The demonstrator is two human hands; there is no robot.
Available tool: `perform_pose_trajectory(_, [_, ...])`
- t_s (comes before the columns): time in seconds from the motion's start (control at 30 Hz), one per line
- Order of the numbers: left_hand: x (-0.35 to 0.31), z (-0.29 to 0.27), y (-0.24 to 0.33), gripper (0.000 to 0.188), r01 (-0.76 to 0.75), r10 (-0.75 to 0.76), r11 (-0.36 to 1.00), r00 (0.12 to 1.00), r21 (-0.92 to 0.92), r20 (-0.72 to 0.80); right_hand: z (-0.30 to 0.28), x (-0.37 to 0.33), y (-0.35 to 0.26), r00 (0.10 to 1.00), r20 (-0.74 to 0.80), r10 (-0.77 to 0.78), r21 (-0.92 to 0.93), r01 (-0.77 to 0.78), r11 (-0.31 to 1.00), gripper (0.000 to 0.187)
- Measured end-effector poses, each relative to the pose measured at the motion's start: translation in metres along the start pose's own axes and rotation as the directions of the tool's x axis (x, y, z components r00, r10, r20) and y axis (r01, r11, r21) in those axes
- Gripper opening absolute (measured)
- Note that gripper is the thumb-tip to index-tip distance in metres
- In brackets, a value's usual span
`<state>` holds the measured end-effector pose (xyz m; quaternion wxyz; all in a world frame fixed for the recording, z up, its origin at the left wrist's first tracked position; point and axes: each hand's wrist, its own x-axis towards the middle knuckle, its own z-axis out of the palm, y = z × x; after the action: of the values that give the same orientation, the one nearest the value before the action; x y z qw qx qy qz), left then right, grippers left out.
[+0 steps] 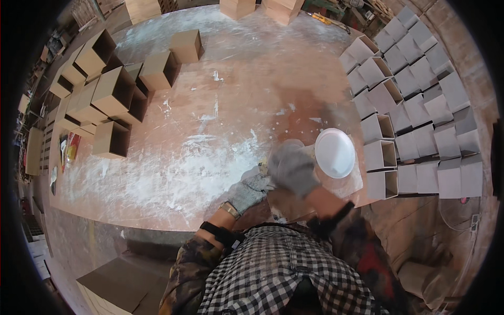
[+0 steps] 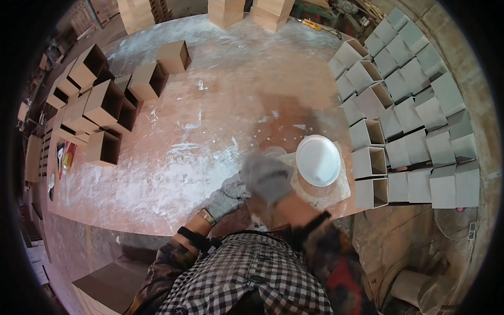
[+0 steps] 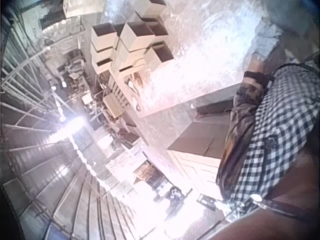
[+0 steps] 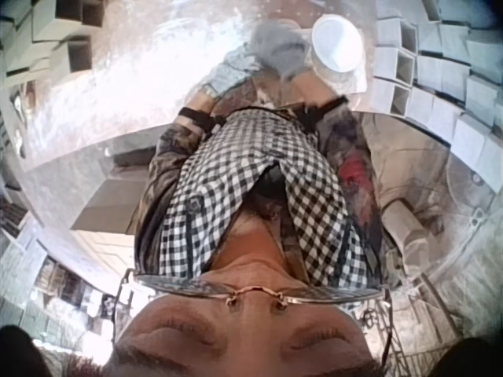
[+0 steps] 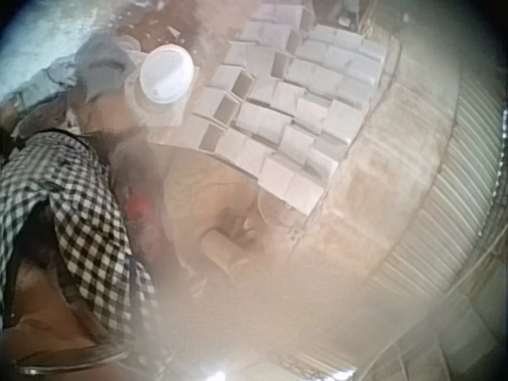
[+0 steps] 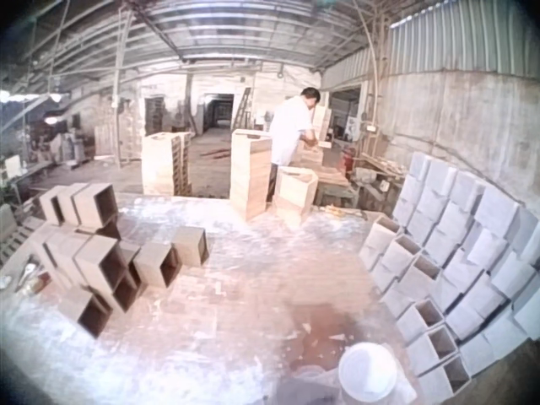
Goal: The person wipes the interior and exterior surfaces of small cardboard boxes using a cloth. They handle one box at a time, rotating it to clean all sides, then place the finished box into a stack of similar boxes on the right.
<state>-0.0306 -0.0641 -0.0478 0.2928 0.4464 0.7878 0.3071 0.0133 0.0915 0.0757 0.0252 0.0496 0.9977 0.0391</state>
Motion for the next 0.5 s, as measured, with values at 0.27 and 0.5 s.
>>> perform_pose_trajectory(0.27, [0.0, -0.006, 0.01, 0.038, -0.18, 0.193, 0.977, 0.974, 0.11, -0.12, 0.011, -0.02, -0.014, 0.952, -0.224, -0.21, -0.217, 0.161, 0.963, 0.02])
perform_pose_trajectory(0.5, [-0.003, -0.008, 0.016, 0.042, -0.024, 0.024, 0.996, 1.0, 0.085, 0.01, 0.023, 0.027, 0.032, 0.935, -0.311, -0.173, -0.358, 0.054, 0.932, 0.014])
